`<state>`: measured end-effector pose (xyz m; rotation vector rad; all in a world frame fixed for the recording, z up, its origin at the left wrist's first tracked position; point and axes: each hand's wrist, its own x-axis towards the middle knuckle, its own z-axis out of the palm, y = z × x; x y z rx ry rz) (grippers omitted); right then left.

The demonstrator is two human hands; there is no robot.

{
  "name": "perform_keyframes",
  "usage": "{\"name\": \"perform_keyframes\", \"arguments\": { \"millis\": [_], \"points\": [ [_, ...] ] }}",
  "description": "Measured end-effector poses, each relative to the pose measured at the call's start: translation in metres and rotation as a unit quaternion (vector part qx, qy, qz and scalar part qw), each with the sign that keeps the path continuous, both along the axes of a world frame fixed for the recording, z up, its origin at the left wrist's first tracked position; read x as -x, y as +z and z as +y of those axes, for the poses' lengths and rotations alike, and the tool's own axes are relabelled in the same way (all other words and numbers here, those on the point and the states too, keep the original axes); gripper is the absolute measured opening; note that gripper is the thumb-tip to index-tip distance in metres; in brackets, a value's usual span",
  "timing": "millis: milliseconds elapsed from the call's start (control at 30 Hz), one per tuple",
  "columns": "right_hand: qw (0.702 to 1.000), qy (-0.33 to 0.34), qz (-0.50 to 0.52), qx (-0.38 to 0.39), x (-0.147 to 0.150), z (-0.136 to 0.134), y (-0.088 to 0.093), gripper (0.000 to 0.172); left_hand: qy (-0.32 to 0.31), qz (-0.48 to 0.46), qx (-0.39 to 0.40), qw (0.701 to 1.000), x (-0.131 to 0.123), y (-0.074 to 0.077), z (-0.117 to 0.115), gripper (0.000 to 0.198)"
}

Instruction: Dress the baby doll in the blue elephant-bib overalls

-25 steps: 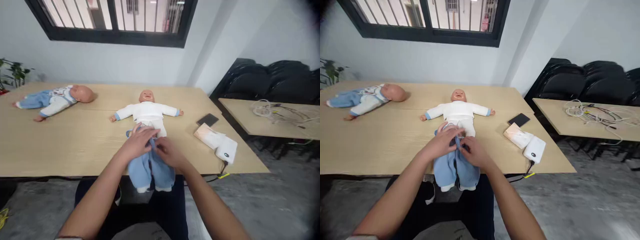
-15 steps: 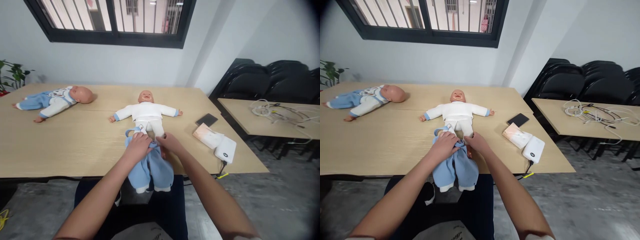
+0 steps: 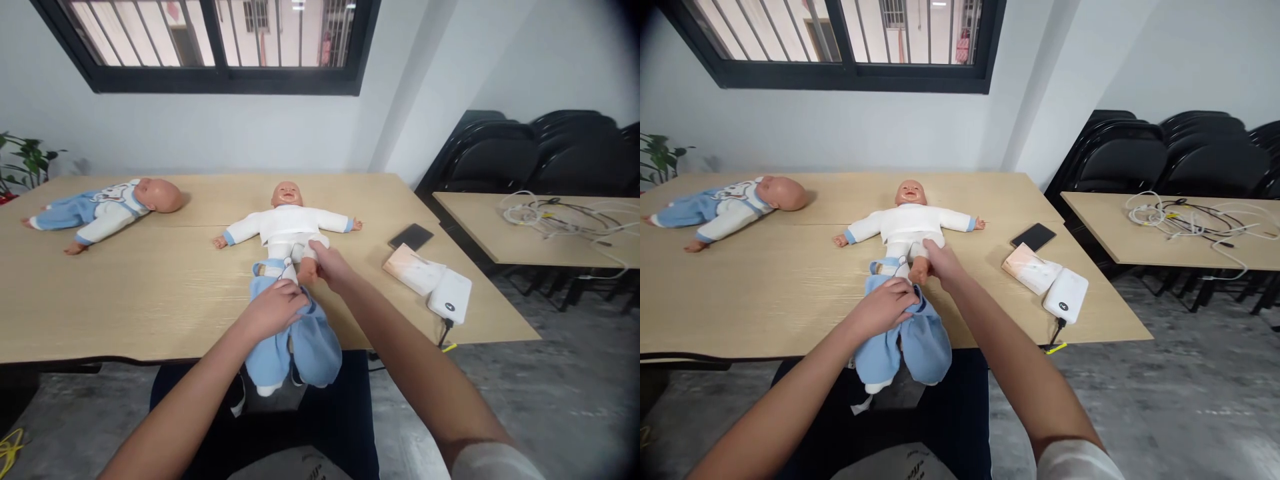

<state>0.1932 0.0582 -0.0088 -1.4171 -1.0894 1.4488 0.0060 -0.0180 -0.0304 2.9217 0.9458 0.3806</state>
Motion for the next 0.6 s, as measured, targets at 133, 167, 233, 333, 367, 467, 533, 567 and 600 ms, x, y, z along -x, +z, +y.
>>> {"name": "perform_keyframes", "arguments": {
  "millis": [133,167,233,333,367,467,533,567,600],
  "points": [
    [0.995,-0.020,-0.080,-0.055,0.008,-0.013,-0.011,0.028,0.019,0.023,-0.034,0.999,0.003,-0.004,-0.003,0.009],
    [0.991,-0.025,-0.109,-0.077,0.007,-0.015,-0.016,0.027,0.022,0.019,-0.039,0.999,0.004,-0.005,-0.004,0.010],
    [0.983,-0.031,-0.148,-0.108,0.003,-0.016,-0.023,0.029,0.025,-0.008,-0.035,0.999,0.005,-0.004,-0.007,0.011],
    [0.981,-0.042,-0.147,-0.117,-0.001,-0.014,-0.025,0.033,0.030,-0.076,-0.022,0.996,0.008,-0.001,-0.011,0.014],
    [0.982,-0.046,-0.141,-0.116,-0.002,-0.013,-0.023,0.034,0.037,-0.099,-0.023,0.994,0.009,0.000,-0.013,0.017],
    [0.990,-0.069,-0.100,-0.065,-0.002,-0.011,-0.014,0.038,0.068,-0.155,-0.016,0.985,0.009,0.005,-0.019,0.025],
    [0.994,-0.087,-0.067,-0.015,-0.002,-0.009,-0.008,0.039,0.097,-0.180,0.017,0.979,0.008,0.011,-0.023,0.024],
    [0.994,-0.096,-0.050,0.005,-0.002,-0.007,-0.005,0.039,0.115,-0.200,0.043,0.972,0.007,0.014,-0.025,0.025],
    [0.994,-0.102,-0.032,0.019,-0.002,-0.005,-0.003,0.039,0.136,-0.228,0.074,0.961,0.005,0.019,-0.026,0.026]
  ]
}}
